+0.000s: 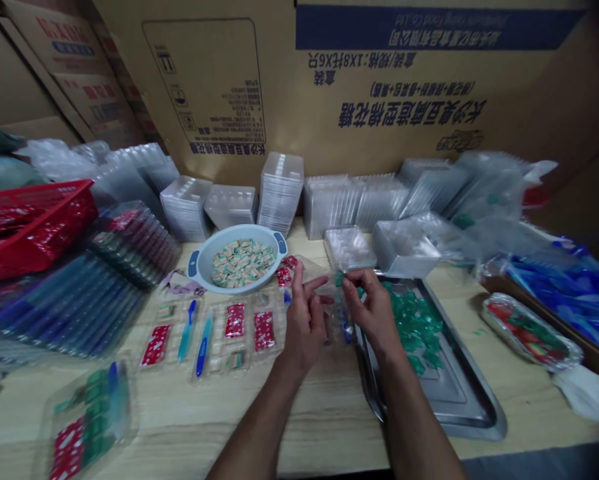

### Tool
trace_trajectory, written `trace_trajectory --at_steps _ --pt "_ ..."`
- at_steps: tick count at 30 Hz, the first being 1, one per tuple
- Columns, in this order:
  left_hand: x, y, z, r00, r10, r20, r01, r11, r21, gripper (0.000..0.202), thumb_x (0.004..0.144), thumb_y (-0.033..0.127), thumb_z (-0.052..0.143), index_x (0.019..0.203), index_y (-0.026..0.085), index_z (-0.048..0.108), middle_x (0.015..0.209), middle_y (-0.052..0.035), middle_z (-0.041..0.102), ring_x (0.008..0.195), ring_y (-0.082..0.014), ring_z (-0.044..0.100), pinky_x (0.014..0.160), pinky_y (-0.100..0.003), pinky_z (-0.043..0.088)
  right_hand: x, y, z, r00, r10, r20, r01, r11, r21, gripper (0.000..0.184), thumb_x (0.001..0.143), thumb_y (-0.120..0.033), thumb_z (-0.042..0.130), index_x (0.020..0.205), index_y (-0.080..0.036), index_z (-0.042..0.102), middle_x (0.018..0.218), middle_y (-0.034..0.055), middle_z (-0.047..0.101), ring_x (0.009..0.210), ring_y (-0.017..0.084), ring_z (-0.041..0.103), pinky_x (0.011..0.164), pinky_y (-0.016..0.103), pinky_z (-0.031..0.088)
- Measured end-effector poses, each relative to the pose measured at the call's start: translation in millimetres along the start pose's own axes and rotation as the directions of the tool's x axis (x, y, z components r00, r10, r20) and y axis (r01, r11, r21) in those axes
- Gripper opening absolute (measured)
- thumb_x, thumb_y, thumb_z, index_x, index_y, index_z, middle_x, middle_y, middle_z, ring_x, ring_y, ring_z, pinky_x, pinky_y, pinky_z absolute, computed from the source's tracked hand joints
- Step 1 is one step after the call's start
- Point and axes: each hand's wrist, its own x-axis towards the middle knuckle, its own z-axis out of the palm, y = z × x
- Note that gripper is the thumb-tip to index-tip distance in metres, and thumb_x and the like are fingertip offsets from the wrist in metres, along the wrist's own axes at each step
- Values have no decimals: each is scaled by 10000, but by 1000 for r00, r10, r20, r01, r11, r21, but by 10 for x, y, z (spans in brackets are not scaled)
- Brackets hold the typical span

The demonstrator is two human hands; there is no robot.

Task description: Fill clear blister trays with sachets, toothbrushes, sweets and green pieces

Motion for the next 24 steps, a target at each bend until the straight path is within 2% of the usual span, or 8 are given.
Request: trace_trajectory --at_steps 3,8,15,18,21,24 --pt "-1 -11 -3 1000 8 13 -8 1000 18 629 1033 419 441 1587 304 168 1357 -135 619 923 -169 705 891 -353 537 4 -5 -8 1000 7 -14 -7 1000 6 171 967 -362 530 902 -209 569 839 9 562 802 179 545 745 321 419" --pt "-10 -1 20 1000 1 -7 -1 999 34 603 1035 427 425 1579 302 195 1360 -137 619 912 -171 706 849 -343 547 -1 17 -12 998 22 -64 -23 1000 -10 171 965 -372 533 913 -212 562 854 10 560 814 182 546 753 324 424" --pt "-41 37 63 1000 -14 14 14 1000 -1 574 1027 416 450 1554 291 259 1417 -139 600 937 -178 707 879 -356 556 -2 10 5 999 36 -32 -36 999 13 179 977 -382 500 914 -219 541 842 7 561 796 181 548 742 324 433" --pt "-57 50 71 999 -24 36 26 999 -48 518 1024 397 462 1509 275 330 1438 -142 583 975 -195 712 884 -371 559 -27 -121 -22 999 -22 -34 14 976 -216 149 969 -355 501 954 -214 548 906 39 593 887 220 563 792 364 408" --pt "-69 86 72 997 -32 64 42 986 -160 424 1009 381 495 1410 252 444 1423 -135 591 1089 -221 687 894 -363 552 -85 -283 -70 998 -58 -29 36 866 -498 132 960 -310 501 1005 -200 560 977 76 613 976 272 554 840 415 360" --pt "-72 131 74 987 -79 143 117 952 -284 391 963 340 577 1332 246 488 1362 -120 634 1167 -233 653 922 -351 534 -168 -385 -132 999 -17 -45 -9 845 -535 139 969 -313 486 1000 -200 561 961 77 616 956 277 560 830 420 355"
